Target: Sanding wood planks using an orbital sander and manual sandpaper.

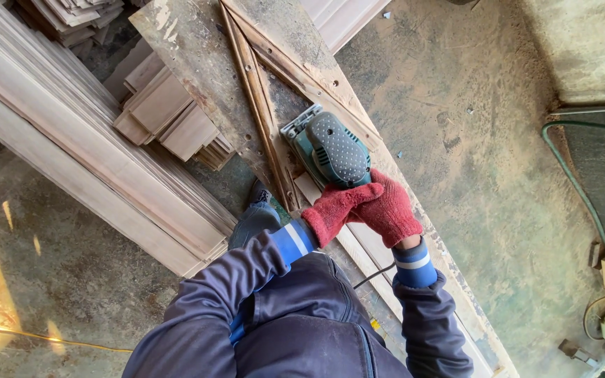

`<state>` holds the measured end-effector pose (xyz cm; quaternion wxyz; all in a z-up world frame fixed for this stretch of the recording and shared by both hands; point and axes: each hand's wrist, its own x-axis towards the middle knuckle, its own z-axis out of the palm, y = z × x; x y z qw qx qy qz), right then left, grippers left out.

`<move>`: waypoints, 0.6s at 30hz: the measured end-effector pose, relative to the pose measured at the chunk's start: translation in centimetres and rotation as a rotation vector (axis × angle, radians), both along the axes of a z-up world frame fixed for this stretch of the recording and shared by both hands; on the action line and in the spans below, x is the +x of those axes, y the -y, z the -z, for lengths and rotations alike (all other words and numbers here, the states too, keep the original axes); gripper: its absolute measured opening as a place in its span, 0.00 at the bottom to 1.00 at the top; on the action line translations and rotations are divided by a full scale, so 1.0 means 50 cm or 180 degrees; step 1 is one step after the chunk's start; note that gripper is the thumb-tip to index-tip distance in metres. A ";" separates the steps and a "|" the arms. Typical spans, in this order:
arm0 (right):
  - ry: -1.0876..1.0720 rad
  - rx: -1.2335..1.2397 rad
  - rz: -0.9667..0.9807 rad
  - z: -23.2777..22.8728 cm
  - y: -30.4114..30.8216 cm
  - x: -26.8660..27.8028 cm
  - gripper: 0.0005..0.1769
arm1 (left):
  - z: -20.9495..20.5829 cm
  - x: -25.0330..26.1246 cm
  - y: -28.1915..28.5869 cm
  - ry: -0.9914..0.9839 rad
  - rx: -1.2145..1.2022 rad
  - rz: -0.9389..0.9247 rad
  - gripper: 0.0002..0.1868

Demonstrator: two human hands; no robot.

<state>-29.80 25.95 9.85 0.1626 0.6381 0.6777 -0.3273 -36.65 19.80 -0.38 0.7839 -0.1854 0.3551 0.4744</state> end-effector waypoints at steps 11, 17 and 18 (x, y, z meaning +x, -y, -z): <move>-0.0059 0.0156 0.0185 0.001 -0.001 0.037 0.22 | -0.031 0.016 -0.038 -0.0190 0.0089 0.0132 0.43; -0.0141 0.0239 0.0379 -0.013 -0.008 0.030 0.21 | -0.034 0.008 -0.044 -0.0202 0.0289 0.0374 0.43; -0.0125 0.0219 0.0384 -0.003 -0.005 0.031 0.21 | -0.038 0.000 -0.043 -0.0186 0.0246 0.0337 0.44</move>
